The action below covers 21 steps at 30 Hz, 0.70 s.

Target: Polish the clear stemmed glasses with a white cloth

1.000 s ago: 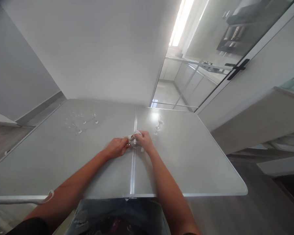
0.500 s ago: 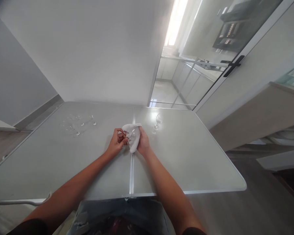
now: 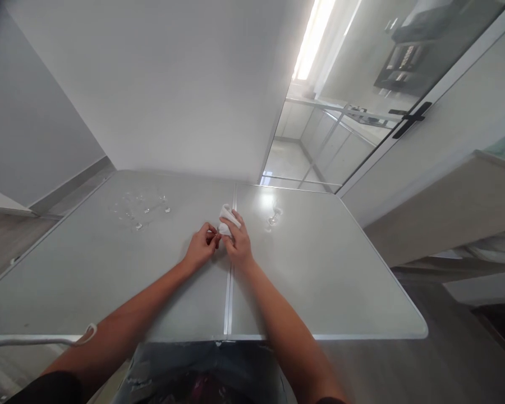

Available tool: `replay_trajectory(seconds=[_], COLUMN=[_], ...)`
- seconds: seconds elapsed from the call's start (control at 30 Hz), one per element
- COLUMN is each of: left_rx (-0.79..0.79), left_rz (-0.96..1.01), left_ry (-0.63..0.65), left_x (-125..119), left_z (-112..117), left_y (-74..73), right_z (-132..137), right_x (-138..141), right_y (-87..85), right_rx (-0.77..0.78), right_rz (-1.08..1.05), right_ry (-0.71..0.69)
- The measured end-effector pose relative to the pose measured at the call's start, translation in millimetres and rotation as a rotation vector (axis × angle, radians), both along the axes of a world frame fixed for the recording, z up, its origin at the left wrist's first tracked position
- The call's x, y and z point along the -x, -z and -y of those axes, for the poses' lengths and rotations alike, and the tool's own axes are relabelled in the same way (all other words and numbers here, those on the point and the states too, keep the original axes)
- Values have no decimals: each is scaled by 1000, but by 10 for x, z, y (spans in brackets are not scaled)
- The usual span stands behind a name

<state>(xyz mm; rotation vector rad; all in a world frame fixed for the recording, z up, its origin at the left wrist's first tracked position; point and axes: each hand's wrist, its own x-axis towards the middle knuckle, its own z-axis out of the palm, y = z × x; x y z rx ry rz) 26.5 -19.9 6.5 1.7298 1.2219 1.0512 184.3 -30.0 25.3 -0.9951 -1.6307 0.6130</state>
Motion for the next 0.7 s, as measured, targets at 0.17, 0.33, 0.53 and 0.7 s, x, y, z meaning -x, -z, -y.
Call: replay_trajectory(seconds=[0.17,0.33,0.53,0.7], left_rx=[-172,-131,142,354], left_rz=[-248,-195,146,418], left_ry=[135,281,269,182], left_x=[17,36,-3,-78], left_z=[56,81,51,29], left_y=[-4,-37,-28,14], right_z=[-73,-149,-216,-208], right_x=[-87,-215,-243,-96], right_y=[6,-12,36,127], right_rx=[20,378,669,704], right_rz=[301,-187,-906,-1088], right_ry=[151,89,-84,-104])
